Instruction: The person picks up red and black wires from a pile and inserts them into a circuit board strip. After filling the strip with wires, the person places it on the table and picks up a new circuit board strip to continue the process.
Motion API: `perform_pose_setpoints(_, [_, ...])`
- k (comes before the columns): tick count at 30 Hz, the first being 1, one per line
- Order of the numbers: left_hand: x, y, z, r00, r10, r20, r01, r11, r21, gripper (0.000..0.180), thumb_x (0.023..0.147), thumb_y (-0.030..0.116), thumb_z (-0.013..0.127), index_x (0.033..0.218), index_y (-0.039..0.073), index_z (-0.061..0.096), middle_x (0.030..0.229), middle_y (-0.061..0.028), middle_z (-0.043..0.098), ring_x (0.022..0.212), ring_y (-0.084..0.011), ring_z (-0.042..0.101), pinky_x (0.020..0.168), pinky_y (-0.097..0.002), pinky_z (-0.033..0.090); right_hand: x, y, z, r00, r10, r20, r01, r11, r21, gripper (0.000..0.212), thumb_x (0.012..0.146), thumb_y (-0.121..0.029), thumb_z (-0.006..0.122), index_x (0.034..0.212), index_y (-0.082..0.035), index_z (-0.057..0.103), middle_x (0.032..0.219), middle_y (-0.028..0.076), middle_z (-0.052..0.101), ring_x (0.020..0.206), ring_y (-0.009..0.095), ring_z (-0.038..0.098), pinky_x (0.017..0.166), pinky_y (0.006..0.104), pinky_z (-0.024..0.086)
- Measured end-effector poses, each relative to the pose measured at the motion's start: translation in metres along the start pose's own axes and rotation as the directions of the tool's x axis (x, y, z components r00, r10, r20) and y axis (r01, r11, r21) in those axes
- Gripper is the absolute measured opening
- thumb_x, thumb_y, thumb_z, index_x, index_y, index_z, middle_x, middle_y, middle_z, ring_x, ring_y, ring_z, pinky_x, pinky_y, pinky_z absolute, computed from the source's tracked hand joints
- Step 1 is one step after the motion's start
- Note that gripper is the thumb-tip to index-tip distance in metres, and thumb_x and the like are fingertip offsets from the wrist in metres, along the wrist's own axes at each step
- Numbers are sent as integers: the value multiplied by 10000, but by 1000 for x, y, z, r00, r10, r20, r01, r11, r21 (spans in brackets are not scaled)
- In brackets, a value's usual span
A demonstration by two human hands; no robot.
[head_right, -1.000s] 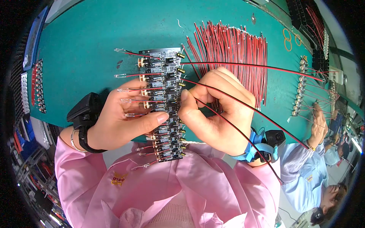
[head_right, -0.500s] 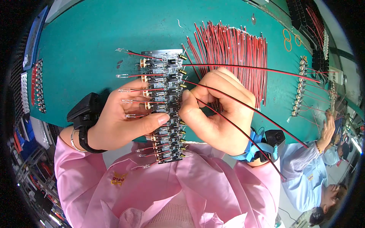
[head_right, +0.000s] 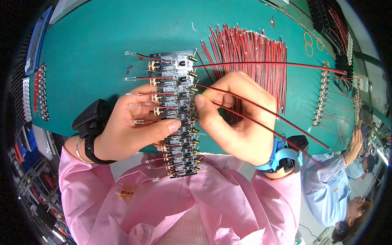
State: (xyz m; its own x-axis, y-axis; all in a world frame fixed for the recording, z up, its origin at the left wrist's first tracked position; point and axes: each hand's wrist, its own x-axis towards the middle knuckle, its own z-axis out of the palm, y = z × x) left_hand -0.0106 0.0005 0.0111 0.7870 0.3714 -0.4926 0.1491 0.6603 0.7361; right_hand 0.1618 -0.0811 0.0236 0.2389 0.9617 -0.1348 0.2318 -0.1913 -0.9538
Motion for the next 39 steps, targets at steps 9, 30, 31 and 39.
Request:
perform_pose_setpoints(9, [5, -1, -1, 995, -31, -90, 23, 995, -93, 308, 782, 47, 605, 1066, 15, 492, 932, -47, 573, 815, -115, 579, 573, -235, 530, 5, 2, -19, 1000, -9, -15, 9, 1000, -15, 85, 727, -4, 646, 752, 9, 566, 671, 24, 539, 572, 51, 465, 510, 190, 373])
perform_pose_setpoints(30, [5, -3, 1, 991, 34, -131, -47, 994, -102, 309, 796, 59, 586, 1080, 2, 478, 935, -70, 598, 792, -127, 599, 547, -249, 543, 31, 34, 5, 893, -449, 13, 294, 564, -772, 92, 700, -36, 636, 778, -34, 586, 761, 77, 569, 719, 249, 501, 668, 335, 386])
perform_pose_setpoints(31, [5, -3, 1, 990, 39, -133, -54, 993, -107, 310, 796, 61, 587, 1080, 2, 478, 935, -69, 599, 792, -127, 599, 548, -250, 543, 31, 34, 5, 889, -458, 27, 306, 548, -779, 96, 706, -27, 625, 789, -27, 577, 771, 85, 564, 713, 255, 497, 668, 337, 384])
perform_pose_setpoints(39, [4, -4, -1, 989, 60, -138, -75, 992, -102, 309, 799, 68, 588, 1080, 2, 477, 945, -72, 602, 800, -132, 600, 554, -256, 544, 13, 12, 4, 908, -389, -157, 247, 798, -550, 109, 764, -8, 583, 855, 5, 522, 838, 73, 553, 768, 159, 507, 680, 265, 391])
